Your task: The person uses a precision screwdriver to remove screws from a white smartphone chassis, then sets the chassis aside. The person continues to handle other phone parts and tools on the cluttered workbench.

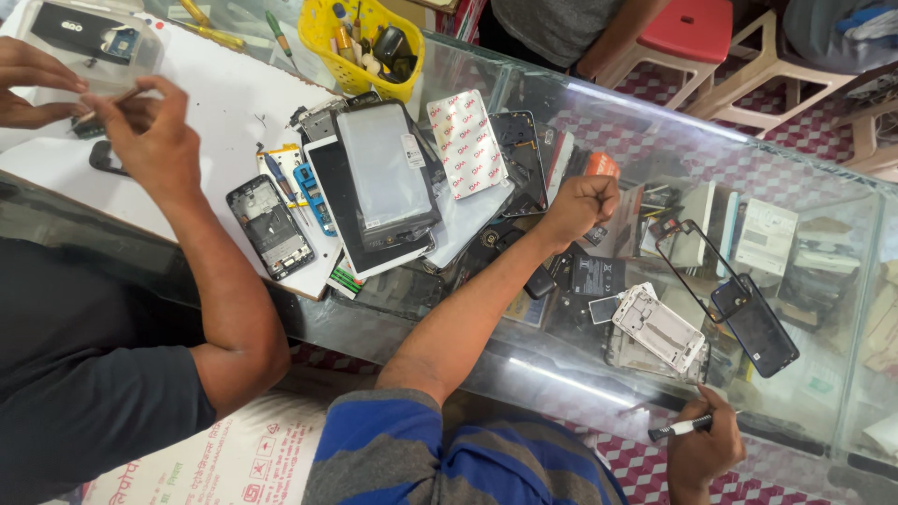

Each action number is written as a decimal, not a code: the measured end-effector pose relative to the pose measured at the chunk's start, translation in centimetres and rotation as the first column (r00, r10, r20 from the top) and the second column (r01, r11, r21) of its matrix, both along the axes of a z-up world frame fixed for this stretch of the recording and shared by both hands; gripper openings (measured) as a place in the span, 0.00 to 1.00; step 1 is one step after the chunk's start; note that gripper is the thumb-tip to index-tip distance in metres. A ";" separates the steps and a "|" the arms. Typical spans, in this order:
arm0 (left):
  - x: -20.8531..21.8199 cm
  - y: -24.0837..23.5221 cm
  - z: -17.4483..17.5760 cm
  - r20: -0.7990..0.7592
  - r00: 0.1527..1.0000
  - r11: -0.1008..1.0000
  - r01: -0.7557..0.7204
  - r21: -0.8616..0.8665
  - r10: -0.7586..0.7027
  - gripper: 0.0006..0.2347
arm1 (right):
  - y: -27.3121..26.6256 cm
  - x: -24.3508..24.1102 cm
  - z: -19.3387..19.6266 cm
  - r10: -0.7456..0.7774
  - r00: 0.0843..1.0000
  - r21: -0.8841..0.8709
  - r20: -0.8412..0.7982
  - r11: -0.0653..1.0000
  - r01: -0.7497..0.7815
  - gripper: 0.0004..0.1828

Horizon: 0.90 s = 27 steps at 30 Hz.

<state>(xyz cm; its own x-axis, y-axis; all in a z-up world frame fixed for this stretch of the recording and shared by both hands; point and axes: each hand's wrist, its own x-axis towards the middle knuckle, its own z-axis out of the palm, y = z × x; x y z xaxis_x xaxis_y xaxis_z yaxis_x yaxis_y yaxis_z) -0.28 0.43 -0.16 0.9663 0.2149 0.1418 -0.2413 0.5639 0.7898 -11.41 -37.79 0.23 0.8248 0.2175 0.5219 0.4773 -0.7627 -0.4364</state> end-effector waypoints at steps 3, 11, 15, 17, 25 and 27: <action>0.0 -0.3 0.1 -0.019 1.000 0.998 -0.017 0.063 0.019 0.13 | 0.0 0.1 -0.1 0.056 0.998 0.029 0.037 0.998 -0.058 0.05; 0.0 -1.4 0.0 0.049 0.993 0.981 0.100 0.165 -0.109 0.11 | 0.2 0.0 0.6 0.085 0.994 -0.053 0.071 0.995 -0.082 0.08; -0.6 -2.1 -0.1 0.134 0.982 0.938 0.077 0.338 -0.129 0.09 | 0.3 0.3 0.6 0.010 0.999 0.067 -0.035 0.998 -0.008 0.07; -1.2 -2.2 0.6 0.013 0.993 0.866 0.099 0.491 -0.121 0.03 | 0.5 0.3 1.0 -0.008 0.999 0.119 -0.035 0.993 0.013 0.10; -2.2 -2.6 3.9 -0.069 0.986 0.719 0.156 0.677 -0.149 0.04 | 1.0 0.7 2.4 0.012 0.998 0.122 -0.059 0.992 -0.005 0.14; -2.3 -2.6 4.2 -0.032 0.988 0.750 0.135 0.648 -0.150 0.04 | 0.7 0.5 2.4 0.006 0.997 0.101 -0.077 0.995 0.002 0.20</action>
<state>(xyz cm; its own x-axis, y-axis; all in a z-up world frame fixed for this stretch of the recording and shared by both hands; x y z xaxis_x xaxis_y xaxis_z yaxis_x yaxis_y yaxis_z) -2.59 -2.19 3.99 0.9734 -0.0753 0.2164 -0.2205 -0.0502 0.9741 -10.89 -37.11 2.62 0.8629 0.1684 0.4766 0.4408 -0.7120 -0.5466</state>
